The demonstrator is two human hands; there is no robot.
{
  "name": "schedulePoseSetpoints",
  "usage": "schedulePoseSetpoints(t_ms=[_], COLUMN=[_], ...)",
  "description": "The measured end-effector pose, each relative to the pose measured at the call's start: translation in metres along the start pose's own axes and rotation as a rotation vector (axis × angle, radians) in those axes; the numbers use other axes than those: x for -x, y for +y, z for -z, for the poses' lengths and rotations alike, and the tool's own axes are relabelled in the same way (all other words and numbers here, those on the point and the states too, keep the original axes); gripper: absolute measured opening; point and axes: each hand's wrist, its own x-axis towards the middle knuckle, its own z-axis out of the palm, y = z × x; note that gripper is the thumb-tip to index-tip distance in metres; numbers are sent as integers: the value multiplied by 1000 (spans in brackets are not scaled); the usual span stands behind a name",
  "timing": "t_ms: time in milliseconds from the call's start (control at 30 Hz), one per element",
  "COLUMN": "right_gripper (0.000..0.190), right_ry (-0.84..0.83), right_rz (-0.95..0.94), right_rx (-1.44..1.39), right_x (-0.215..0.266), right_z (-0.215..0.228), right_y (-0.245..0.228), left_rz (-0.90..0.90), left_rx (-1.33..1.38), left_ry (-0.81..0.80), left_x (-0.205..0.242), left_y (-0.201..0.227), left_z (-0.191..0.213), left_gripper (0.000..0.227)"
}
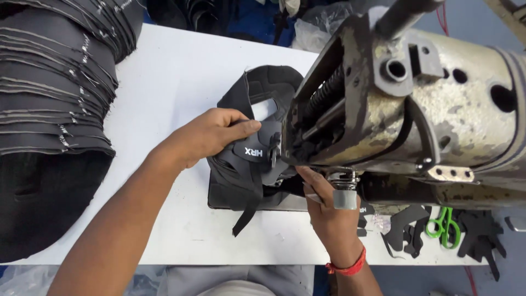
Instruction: The person uses a sewing machine to stitch black shoe parts, specifically attaching straps to the main body. They repeatedly pick up parts from a stack, align them under the needle, sew them, and then place the finished items aside.
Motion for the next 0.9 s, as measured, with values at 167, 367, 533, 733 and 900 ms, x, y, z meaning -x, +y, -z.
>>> schedulePoseSetpoints(t_ms=[167,367,533,733,900], right_gripper=[22,30,58,43,38], right_ry=[72,156,108,-93,-143], right_rz=[-89,-231,-320,-173,113], right_rx=[-34,-341,-474,-72,208], right_x=[1,48,61,41,-1], right_z=[20,48,59,68,34], right_y=[-3,16,-11,-67,-124], left_rz=[12,66,300,-451,-620], left_rx=[26,353,-143,212,-221], left_ry=[82,16,120,720,892], left_x=[24,57,59,80,120], left_y=[-39,-124,-153,-91,-57], left_z=[-14,-41,-53,-10,22], left_gripper=[51,63,65,44,37])
